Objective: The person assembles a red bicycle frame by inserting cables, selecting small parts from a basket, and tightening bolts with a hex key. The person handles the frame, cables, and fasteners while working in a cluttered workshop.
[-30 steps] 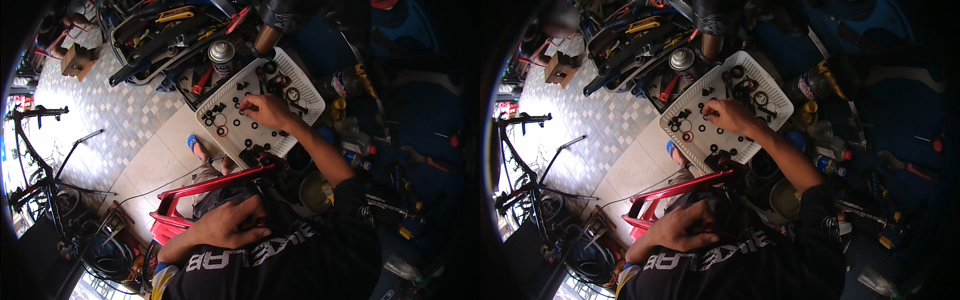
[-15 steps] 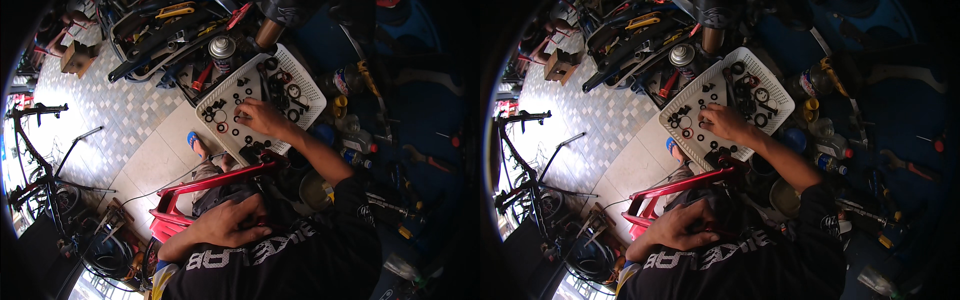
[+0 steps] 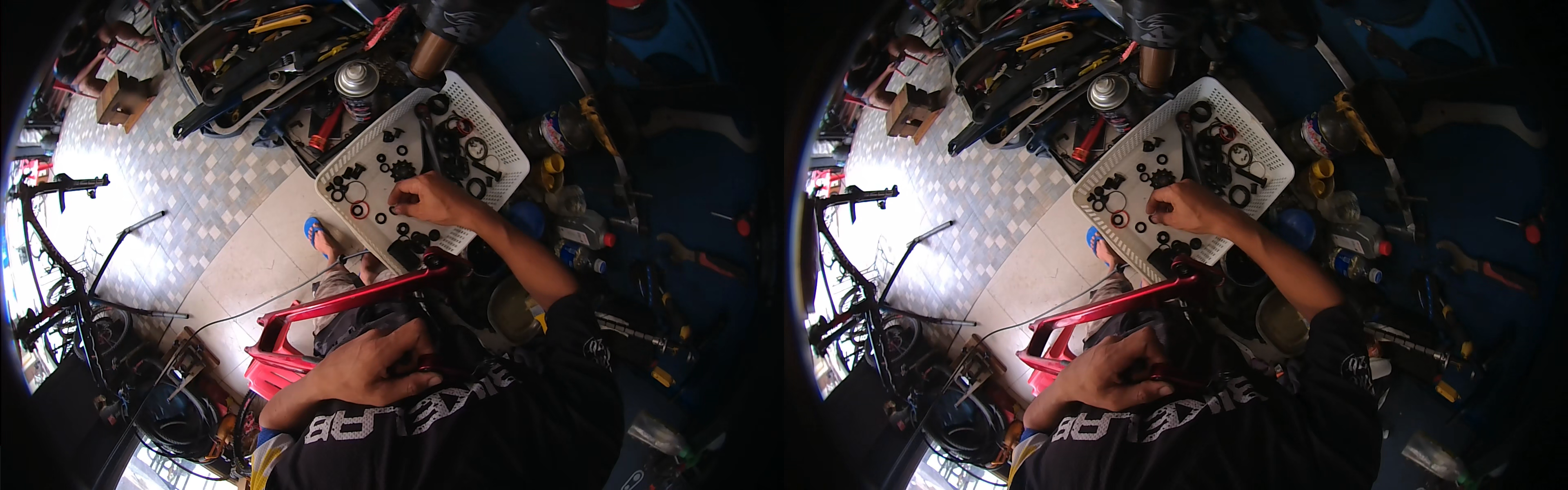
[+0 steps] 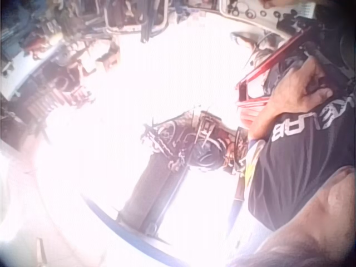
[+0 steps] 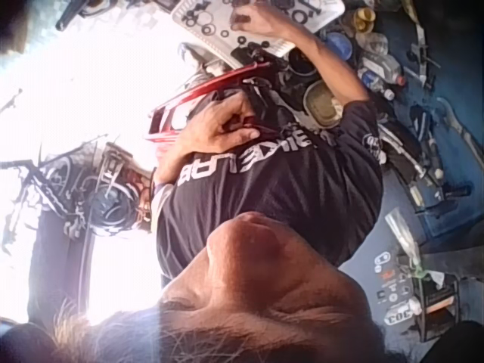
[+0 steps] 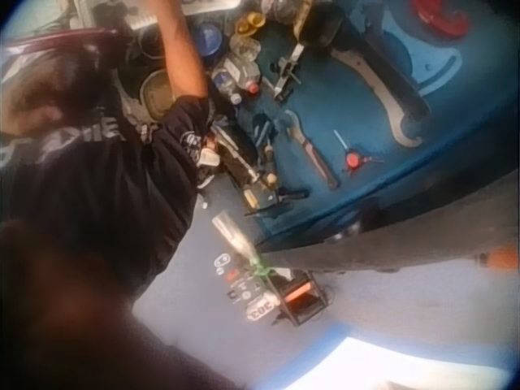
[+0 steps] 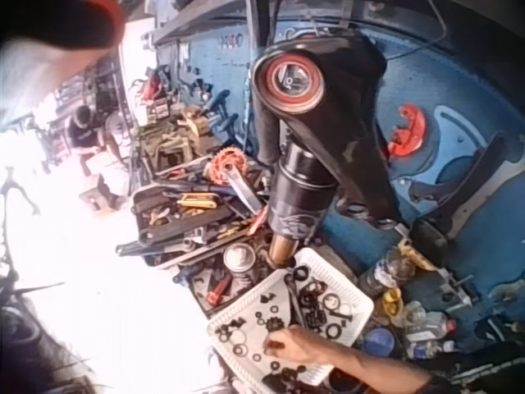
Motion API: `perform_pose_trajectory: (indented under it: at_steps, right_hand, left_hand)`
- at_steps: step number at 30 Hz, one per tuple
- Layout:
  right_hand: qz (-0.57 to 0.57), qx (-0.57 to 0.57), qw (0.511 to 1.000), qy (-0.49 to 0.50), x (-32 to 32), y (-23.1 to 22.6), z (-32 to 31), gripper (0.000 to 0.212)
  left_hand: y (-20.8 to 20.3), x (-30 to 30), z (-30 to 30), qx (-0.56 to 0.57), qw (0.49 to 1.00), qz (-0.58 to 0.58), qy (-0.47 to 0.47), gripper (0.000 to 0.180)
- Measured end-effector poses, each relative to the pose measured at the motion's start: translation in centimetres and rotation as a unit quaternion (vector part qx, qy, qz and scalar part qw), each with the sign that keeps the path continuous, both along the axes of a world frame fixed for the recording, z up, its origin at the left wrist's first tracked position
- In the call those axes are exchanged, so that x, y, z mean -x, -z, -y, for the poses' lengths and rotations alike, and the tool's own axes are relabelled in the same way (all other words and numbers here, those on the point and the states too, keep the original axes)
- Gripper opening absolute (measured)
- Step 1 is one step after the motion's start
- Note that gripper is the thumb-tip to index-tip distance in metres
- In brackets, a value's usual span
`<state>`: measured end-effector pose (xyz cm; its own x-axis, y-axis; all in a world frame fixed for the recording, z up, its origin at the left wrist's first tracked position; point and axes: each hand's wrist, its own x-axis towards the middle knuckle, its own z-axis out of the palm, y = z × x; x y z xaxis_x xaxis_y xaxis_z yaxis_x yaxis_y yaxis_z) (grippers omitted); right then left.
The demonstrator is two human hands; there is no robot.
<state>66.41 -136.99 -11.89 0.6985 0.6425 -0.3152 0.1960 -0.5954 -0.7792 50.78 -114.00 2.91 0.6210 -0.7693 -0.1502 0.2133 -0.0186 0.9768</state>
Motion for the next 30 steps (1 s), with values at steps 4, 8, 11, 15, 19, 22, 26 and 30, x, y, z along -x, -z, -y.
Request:
perform_pose_trajectory:
  at_steps: [4, 8, 11, 15, 19, 22, 26, 30]
  right_hand:
    - [0.155, 0.006, 0.987, 0.032, -1.5, 0.5, 1.8, 0.019]
    - [0.229, 0.128, 0.961, 0.09, -3.9, -1.1, 4.1, 0.023]
    - [0.177, 0.165, 0.97, -0.006, -3.6, -2.0, 4.8, 0.032]
    - [0.156, 0.23, 0.959, -0.058, -2.8, -2.4, 4.7, 0.039]
    - [0.196, 0.245, 0.949, -0.038, -3.5, -2.8, 6.1, 0.033]
    - [0.203, 0.232, 0.951, -0.007, -3.9, -2.3, 7.3, 0.031]
    - [0.18, 0.253, 0.95, 0.023, -2.7, -3.4, 6.5, 0.052]
    - [0.156, 0.31, 0.938, 0.025, -1.1, -2.8, 6.0, 0.058]
  left_hand:
    - [0.0, 0.0, 0.0, -0.007, 1.0, 0.001, 0.012, 0.033]
    - [0.2, 0.3, 0.1, -0.003, 1.0, 0.007, -0.002, 0.033]
    - [0.5, 0.6, 0.2, 0.001, 1.0, 0.013, -0.012, 0.031]
    - [0.5, 0.5, 0.4, 0.009, 1.0, 0.023, -0.019, 0.03]
    - [0.5, 0.4, 0.2, 0.015, 0.999, 0.033, -0.032, 0.029]
    - [0.5, 0.3, 0.2, 0.02, 0.998, 0.038, -0.042, 0.029]
    - [0.7, 0.4, -0.1, 0.005, 0.998, 0.043, -0.041, 0.03]
    - [0.7, 0.2, -0.1, 0.008, 0.998, 0.041, -0.048, 0.03]
